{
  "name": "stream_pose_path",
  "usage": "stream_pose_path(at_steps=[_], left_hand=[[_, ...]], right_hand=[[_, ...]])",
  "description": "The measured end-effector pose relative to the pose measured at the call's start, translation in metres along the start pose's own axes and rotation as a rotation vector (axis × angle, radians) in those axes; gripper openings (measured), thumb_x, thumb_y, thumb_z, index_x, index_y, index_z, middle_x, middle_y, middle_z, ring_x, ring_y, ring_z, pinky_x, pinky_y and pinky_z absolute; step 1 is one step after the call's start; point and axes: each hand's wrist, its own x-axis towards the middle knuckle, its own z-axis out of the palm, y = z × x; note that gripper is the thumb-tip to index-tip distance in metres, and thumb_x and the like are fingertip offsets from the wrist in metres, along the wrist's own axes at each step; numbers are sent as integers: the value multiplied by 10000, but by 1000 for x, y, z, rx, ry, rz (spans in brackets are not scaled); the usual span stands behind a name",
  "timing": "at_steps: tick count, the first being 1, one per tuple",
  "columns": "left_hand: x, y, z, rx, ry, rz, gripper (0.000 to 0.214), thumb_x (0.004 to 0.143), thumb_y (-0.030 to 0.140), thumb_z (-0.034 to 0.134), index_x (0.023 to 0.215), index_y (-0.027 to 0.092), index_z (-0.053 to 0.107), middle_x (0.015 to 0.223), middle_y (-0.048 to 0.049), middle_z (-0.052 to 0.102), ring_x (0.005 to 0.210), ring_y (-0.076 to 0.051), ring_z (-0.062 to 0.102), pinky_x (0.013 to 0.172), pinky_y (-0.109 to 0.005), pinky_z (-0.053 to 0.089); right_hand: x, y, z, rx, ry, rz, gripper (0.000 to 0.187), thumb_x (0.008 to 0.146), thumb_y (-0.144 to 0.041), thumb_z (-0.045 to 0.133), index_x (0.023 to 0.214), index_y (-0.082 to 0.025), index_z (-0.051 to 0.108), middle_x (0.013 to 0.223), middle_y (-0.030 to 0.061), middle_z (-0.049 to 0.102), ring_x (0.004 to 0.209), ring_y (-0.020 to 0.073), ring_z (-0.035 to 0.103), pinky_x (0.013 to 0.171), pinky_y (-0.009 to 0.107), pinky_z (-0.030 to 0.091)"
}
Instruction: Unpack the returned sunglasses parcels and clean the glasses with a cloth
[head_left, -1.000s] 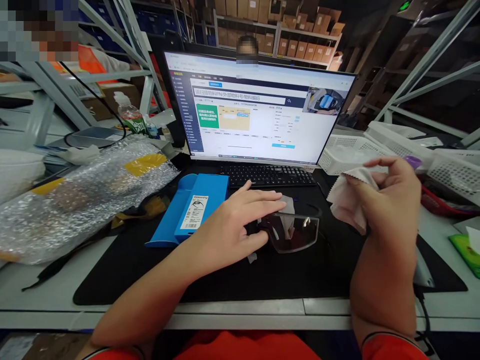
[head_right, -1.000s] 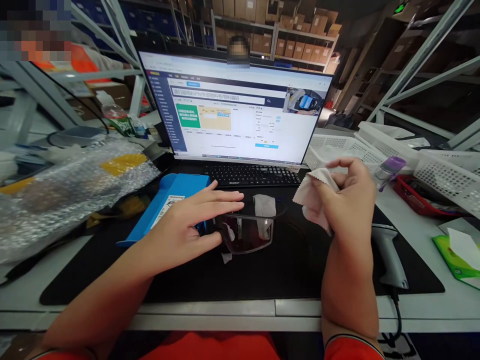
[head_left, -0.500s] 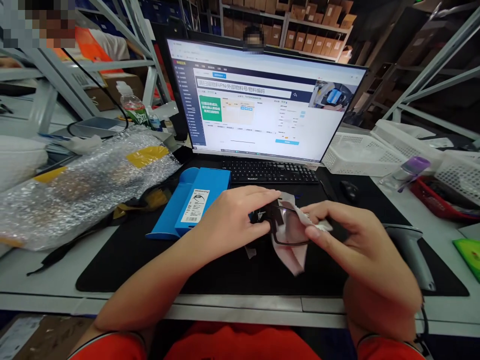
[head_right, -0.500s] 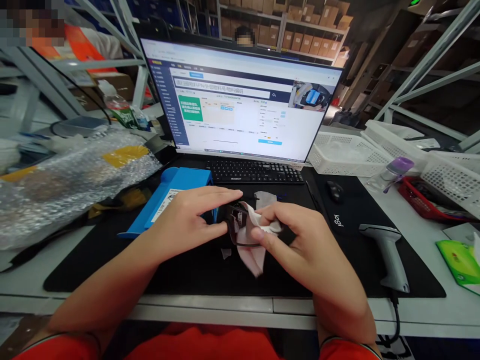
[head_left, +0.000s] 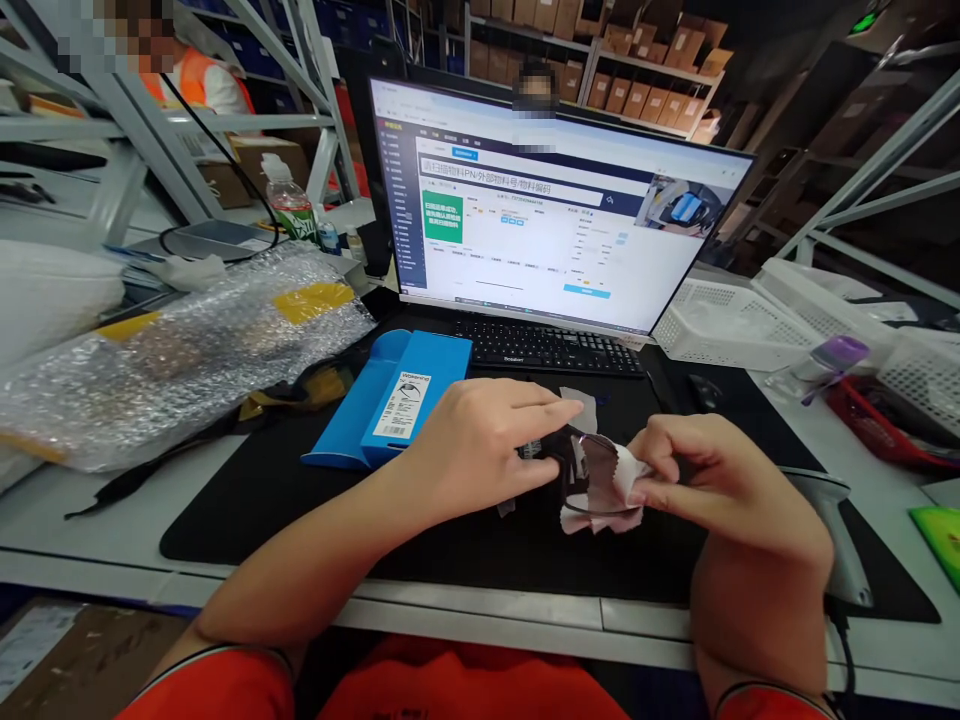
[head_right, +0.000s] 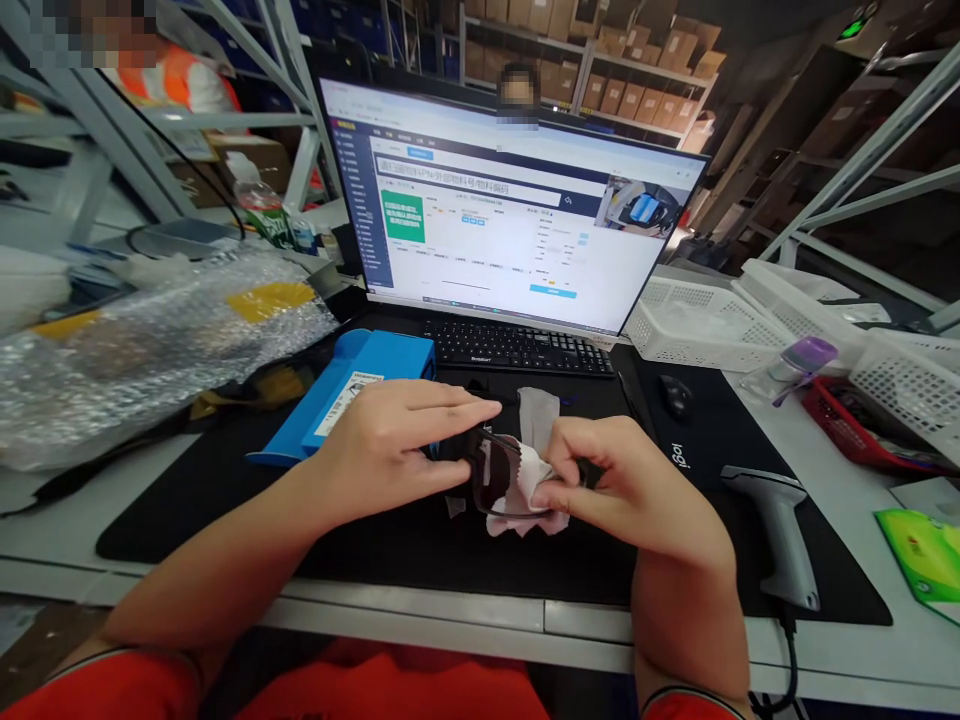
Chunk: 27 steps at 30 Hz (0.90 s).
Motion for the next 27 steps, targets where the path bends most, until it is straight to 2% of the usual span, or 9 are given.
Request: stream_pose_path(at_steps=[3,6,8,13,16,18,20,24,27], left_hand=[[-2,4,7,100,-20,97,240,859,207,656,1074,117,711,932,-71,784,804,-210,751,669,-310,600],[-3,8,19,152,1,144,174,913,235,598,994,124,705,857,-56,774,760,-197,744,701,-321,615],[-3,8,23,146,9,143,166,934,246,573,959,142,701,859,-46,776,756,-181,743,735,-314,623],[-1,2,16,90,14,133,152,886,216,613,995,157,700,952,-64,790,854,-196,762,809,-317,631],[0,0,11,80,26,103,172,859,196,631,1014,164,699,989,-58,792,867,-194,763,838,-318,631],[0,1,11,96,31,102,166,862,202,631,1011,168,697,982,-50,793,853,-188,763,843,-314,631],[-1,2,15,132,41,112,152,881,221,623,1002,166,697,954,-47,793,830,-187,764,821,-310,635],[-2,3,21,171,78,163,144,919,250,608,932,141,701,907,-66,793,798,-201,768,791,-336,648],[-2,1,17,109,80,121,133,893,248,636,958,158,708,940,-63,797,822,-200,772,824,-337,651]], right_hand=[[7,-2,18,-163,44,-19,417,917,-246,683,661,-212,355,591,-51,542,536,83,505,525,209,352],[14,-7,38,-253,123,53,412,963,-265,604,669,-219,320,570,-53,534,528,92,519,520,217,336],[16,-10,41,-316,141,96,385,968,-266,585,684,-224,329,587,-49,553,539,101,535,517,221,330],[8,-3,3,-146,-111,51,357,909,-267,677,699,-225,392,616,-49,606,540,95,547,515,205,353],[2,5,-16,-97,-169,-12,366,906,-260,678,671,-215,401,652,-26,647,562,96,565,526,204,359],[3,6,-11,-85,-134,-11,372,917,-237,652,658,-213,386,638,-23,642,579,101,586,538,203,362],[8,2,5,-90,-34,-1,384,917,-218,642,654,-216,362,598,-35,610,571,102,589,537,202,354],[21,-7,37,-315,184,-29,375,893,-171,645,656,-215,357,592,-44,568,547,98,501,538,222,304],[21,-1,28,-203,91,-5,357,896,-231,685,692,-218,393,627,-42,579,564,101,518,544,216,326]])
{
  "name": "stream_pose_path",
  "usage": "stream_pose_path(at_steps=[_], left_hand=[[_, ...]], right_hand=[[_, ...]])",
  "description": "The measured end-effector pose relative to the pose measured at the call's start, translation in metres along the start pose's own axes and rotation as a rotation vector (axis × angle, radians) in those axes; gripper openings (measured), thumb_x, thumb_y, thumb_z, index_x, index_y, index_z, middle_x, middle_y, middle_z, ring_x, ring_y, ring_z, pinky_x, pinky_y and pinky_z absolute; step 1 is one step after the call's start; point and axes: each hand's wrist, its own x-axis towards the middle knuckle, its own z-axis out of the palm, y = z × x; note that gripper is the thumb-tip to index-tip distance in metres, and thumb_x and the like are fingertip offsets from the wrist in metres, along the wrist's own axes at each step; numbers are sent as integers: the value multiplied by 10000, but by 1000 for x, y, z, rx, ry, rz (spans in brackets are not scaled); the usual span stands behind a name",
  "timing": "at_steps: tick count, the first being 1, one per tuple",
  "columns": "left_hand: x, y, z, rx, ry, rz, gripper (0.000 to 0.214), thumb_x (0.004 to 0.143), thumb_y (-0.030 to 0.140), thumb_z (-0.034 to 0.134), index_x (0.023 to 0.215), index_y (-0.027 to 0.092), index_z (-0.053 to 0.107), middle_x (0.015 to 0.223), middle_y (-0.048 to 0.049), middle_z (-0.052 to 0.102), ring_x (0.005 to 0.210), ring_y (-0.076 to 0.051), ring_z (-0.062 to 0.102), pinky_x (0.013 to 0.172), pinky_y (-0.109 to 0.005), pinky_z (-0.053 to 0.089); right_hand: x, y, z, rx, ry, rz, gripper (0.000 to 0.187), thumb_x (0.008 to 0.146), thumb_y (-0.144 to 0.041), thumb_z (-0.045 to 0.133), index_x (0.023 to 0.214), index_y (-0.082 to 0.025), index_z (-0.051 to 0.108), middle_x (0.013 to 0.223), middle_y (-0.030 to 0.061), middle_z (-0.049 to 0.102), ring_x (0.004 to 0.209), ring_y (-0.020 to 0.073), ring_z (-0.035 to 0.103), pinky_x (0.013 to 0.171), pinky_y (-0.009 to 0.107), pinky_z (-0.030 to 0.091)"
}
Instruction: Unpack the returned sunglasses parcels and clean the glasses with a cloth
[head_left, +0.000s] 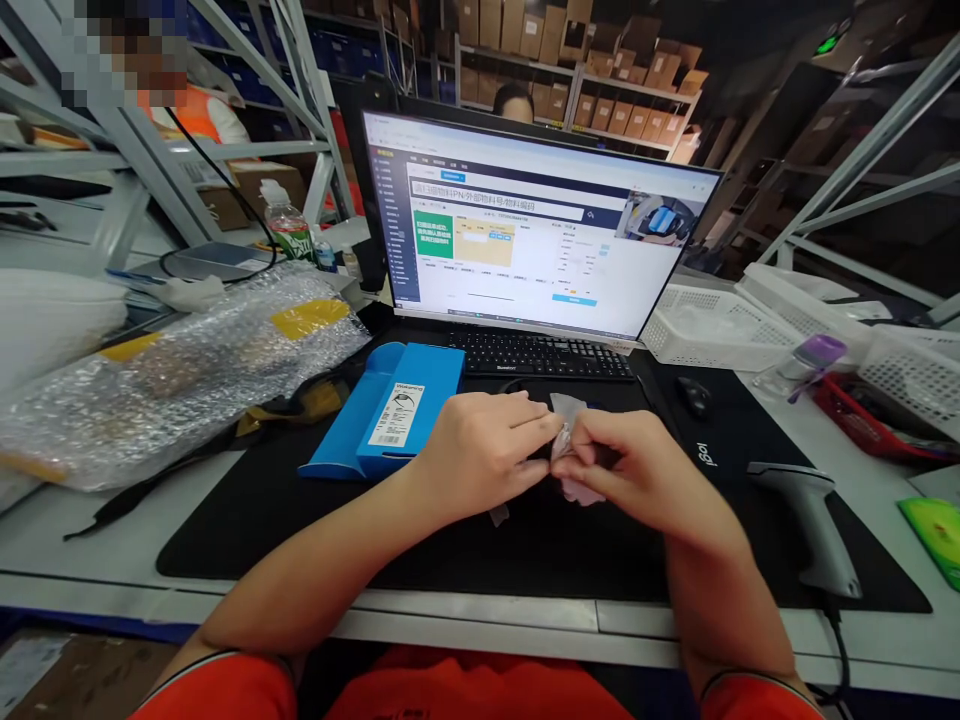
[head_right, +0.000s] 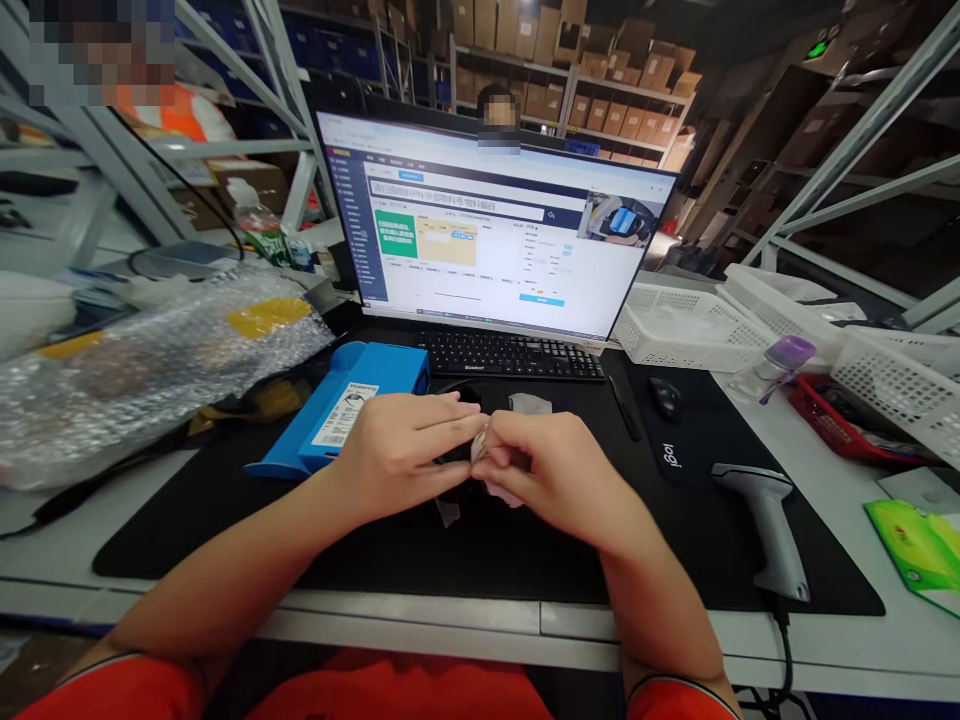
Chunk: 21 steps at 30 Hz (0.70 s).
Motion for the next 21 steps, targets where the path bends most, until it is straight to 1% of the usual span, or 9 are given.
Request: stream_pose_path(at_steps=[3,5,7,9,11,14,16,18,21], left_hand=[[2,-2,-7,-85,25,-71,170,840,189,650,995,170,719,970,-58,800,840,-192,776,860,-329,647],[3,-2,-10,-121,46,-89,185,817,164,651,985,178,727,973,-52,802,840,-189,777,869,-328,645],[3,-2,-12,-131,52,-94,201,808,158,652,989,189,732,982,-46,802,853,-190,778,884,-336,643],[3,-2,-11,-112,41,-96,209,808,162,654,998,188,736,984,-50,802,857,-196,779,889,-344,643],[2,-2,-8,-65,4,-80,189,819,167,649,987,168,736,964,-64,802,834,-210,780,866,-357,652],[1,-1,-1,29,-41,-14,122,871,190,622,908,137,726,908,-85,798,788,-233,779,790,-381,669],[0,-1,1,54,-34,16,124,894,206,617,892,138,721,900,-84,798,790,-234,780,777,-385,672],[0,-2,0,38,6,4,115,877,198,639,934,149,725,923,-76,802,801,-223,781,804,-374,670],[2,-5,-7,-28,67,-60,186,820,164,668,993,172,737,958,-61,806,833,-207,782,868,-351,655]], right_hand=[[-4,24,-26,219,-180,-53,454,868,-321,746,652,-219,360,592,-52,488,533,94,468,516,217,311],[-6,39,-41,266,-228,-86,542,861,-357,754,603,-220,297,565,-61,396,519,90,390,507,229,282],[-5,46,-47,277,-254,-94,588,872,-403,735,582,-223,257,554,-62,354,518,90,346,507,239,272],[-2,43,-42,256,-241,-93,596,883,-446,712,583,-224,248,548,-67,331,514,85,309,499,242,251],[1,32,-27,168,-173,-83,588,887,-451,701,589,-221,249,546,-77,293,515,81,259,492,243,214],[8,12,4,-70,20,-30,540,896,-338,681,589,-209,257,535,-76,295,523,82,246,508,252,185],[11,5,14,-118,121,-8,524,899,-291,665,586,-204,254,529,-69,328,525,81,268,519,254,187],[13,7,11,3,120,-16,548,900,-340,673,590,-207,242,536,-71,316,528,79,267,513,248,191],[11,23,-12,246,4,-68,600,879,-445,706,591,-214,232,563,-80,251,537,75,219,496,243,177]])
